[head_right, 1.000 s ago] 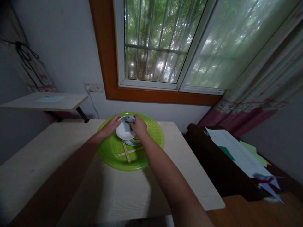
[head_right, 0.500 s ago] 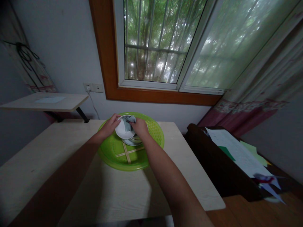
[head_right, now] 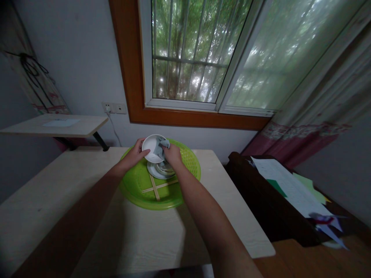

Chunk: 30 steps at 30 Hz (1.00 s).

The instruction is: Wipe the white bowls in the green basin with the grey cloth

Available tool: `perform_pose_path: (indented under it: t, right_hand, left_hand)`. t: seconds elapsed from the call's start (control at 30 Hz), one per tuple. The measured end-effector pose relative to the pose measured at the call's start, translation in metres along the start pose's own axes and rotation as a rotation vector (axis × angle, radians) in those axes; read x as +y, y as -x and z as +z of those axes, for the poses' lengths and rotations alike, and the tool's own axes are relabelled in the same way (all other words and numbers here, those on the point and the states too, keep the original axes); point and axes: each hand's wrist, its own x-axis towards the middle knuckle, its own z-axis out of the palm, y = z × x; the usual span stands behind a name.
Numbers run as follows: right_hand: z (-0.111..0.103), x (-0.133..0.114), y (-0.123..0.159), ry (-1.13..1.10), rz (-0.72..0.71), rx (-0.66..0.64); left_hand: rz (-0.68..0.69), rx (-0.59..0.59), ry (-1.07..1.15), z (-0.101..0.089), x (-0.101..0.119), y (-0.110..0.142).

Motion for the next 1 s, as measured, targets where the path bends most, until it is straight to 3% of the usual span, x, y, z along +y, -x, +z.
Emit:
perform_pose_path:
  t: [0.27, 0.63, 0.83, 1.0]
  right_hand:
    - [0.003, -0.001, 0.005, 0.107, -0.083, -0.008]
    - [-0.009, -0.01, 0.016, 0.299, -0.216, -0.105]
    - [-0.009, -0.012, 0.013, 0.286, -0.187, -0.068]
    - [-0.005, -0.008, 0.009, 0.187, -0.078, 0.002]
  left_hand:
    - [0.019, -0.006, -0.034, -0.001, 0.002, 0.0]
    - [-0.037, -0.225, -0.034, -0.002, 0.002, 0.005]
    - [-0.08, -0.163, -0.006, -0.002, 0.009, 0.005]
    - [-0.077, -0.112, 0.073, -0.001, 0.011, 0.003]
